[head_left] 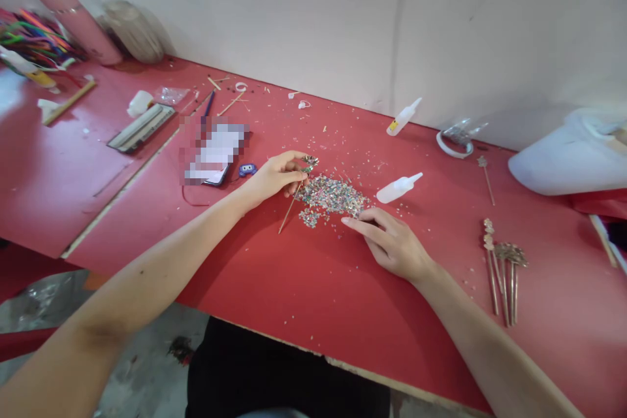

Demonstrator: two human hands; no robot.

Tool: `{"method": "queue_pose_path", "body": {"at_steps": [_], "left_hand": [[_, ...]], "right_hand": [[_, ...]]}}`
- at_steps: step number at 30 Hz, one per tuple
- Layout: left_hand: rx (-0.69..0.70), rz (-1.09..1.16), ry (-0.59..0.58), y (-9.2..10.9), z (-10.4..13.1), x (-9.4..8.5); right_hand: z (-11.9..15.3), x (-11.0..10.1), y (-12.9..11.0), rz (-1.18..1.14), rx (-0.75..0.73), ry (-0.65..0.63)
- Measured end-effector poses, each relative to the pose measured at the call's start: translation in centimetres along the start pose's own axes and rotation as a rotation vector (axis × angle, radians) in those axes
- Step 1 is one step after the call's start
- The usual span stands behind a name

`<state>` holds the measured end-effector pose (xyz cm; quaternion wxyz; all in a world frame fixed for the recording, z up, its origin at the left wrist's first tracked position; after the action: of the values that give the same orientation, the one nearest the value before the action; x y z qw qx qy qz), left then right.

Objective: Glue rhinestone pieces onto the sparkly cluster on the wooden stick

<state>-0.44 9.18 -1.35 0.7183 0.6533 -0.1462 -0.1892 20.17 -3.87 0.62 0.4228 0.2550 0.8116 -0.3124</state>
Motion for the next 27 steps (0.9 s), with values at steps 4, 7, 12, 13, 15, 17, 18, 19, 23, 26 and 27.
{"method": "queue_pose_path", "body": {"at_steps": [4,7,12,13,15,17,18,19,23,26,27], "left_hand": [[-0.011,-0.007,0.003,0.06,0.05,0.01],[-0.019,-0.006,0.007,0.18,0.10,0.09],[-0.026,-0.003,0.020,0.29,0.15,0.17],[-0.028,-0.001,0.023,0.28,0.15,0.16],[-0.028,0.002,0.026,0.22,0.13,0.13],[-0.024,0.006,0.026,0.16,0.09,0.10],[-0.020,0.009,0.023,0.14,0.07,0.10],[-0.015,0.012,0.018,0.13,0.06,0.11],[-0.009,0.019,0.008,0.19,0.06,0.15],[-0.010,0.002,0.008,0.32,0.11,0.17],[-0.010,-0.006,0.008,0.37,0.13,0.18]], "right_hand": [[0.14,0.10,0.05,0.004,-0.038,-0.012],[0.18,0.14,0.08,0.018,-0.067,-0.021],[0.22,0.26,0.18,0.072,-0.076,-0.055],[0.23,0.24,0.17,0.078,-0.076,-0.053],[0.23,0.22,0.12,0.087,-0.076,-0.044],[0.24,0.33,0.05,0.097,-0.079,-0.046],[0.24,0.44,0.05,0.103,-0.076,-0.052],[0.25,0.57,0.07,0.113,-0.068,-0.059],[0.19,0.78,0.27,0.169,-0.027,-0.041],[0.13,0.76,0.29,0.198,-0.040,-0.039],[0.11,0.73,0.28,0.205,-0.048,-0.041]]}}
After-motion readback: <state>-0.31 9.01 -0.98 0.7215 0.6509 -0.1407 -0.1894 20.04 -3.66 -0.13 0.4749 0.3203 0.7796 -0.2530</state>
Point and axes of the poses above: each hand's wrist, its own z-axis away from the middle knuckle, its own x-axis out of the palm, y = z × x, the point moved 5 cm from there along -z, towards the middle knuckle, and after that the axes turned 5 degrees about y, right-handed, at the moved point
